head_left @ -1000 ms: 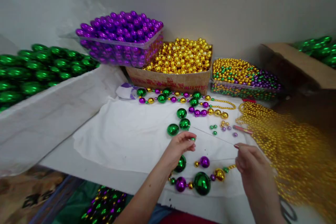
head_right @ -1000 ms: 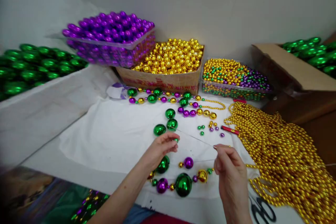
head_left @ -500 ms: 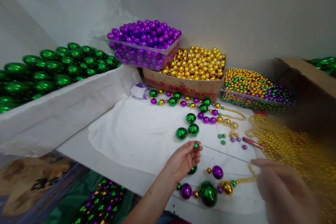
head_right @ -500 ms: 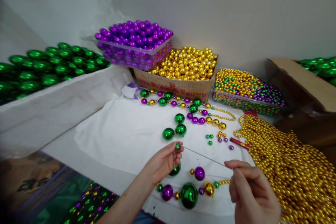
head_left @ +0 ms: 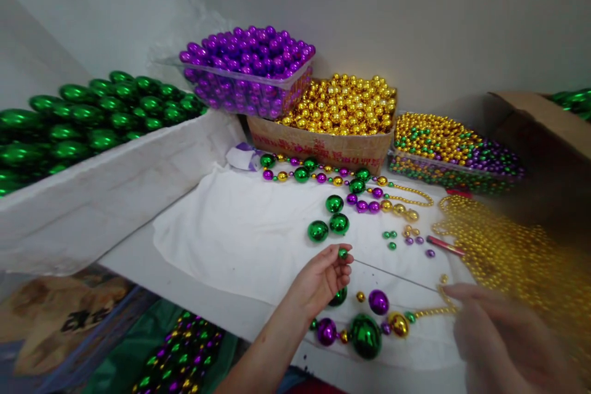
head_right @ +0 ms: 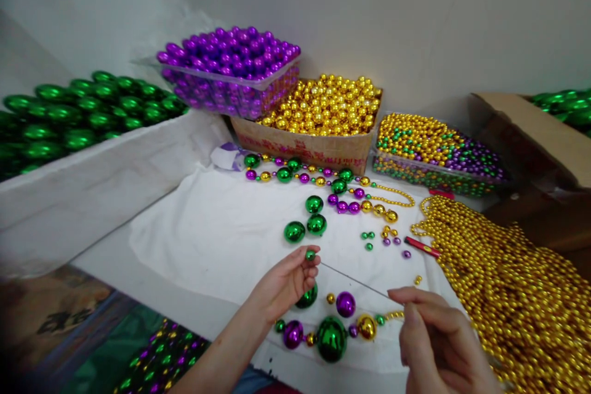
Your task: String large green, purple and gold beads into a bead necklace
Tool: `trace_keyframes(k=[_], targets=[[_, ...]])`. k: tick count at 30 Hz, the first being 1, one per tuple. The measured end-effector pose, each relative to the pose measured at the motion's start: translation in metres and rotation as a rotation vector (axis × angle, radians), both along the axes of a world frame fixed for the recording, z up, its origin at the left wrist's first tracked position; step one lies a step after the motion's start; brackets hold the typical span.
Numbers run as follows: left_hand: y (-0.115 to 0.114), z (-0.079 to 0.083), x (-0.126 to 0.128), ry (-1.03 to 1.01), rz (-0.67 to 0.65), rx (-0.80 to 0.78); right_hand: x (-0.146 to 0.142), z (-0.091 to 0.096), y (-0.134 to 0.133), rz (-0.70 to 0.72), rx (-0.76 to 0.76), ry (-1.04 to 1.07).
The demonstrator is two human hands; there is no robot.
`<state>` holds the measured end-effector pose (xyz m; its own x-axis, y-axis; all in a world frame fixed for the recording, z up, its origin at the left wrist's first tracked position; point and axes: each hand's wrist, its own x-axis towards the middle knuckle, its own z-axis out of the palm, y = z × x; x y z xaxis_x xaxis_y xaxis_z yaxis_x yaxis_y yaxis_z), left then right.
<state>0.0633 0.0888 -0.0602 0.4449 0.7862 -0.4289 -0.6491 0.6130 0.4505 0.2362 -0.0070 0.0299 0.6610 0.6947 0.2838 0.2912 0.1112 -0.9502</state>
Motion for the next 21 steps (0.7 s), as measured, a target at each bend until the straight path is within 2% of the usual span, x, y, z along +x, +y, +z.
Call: trace_keyframes(k=[9, 16, 21], targets=[[-0.0007, -0.0014, 0.0015, 0.035, -0.017, 0.008, 0.0010, 0.0025, -0.0020, 0.018, 0.008, -0.032], [0.0000, -0.0034, 0.0025, 0.035, -0.033, -0.003, 0.0100, -0.0054, -0.0024, 0.075, -0.002, -0.029], [0.0005, -0.0003, 0.0027, 0.044, -0.029, -0.025, 0.0011, -0.0021, 0.0007, 0.022, 0.017, -0.020]])
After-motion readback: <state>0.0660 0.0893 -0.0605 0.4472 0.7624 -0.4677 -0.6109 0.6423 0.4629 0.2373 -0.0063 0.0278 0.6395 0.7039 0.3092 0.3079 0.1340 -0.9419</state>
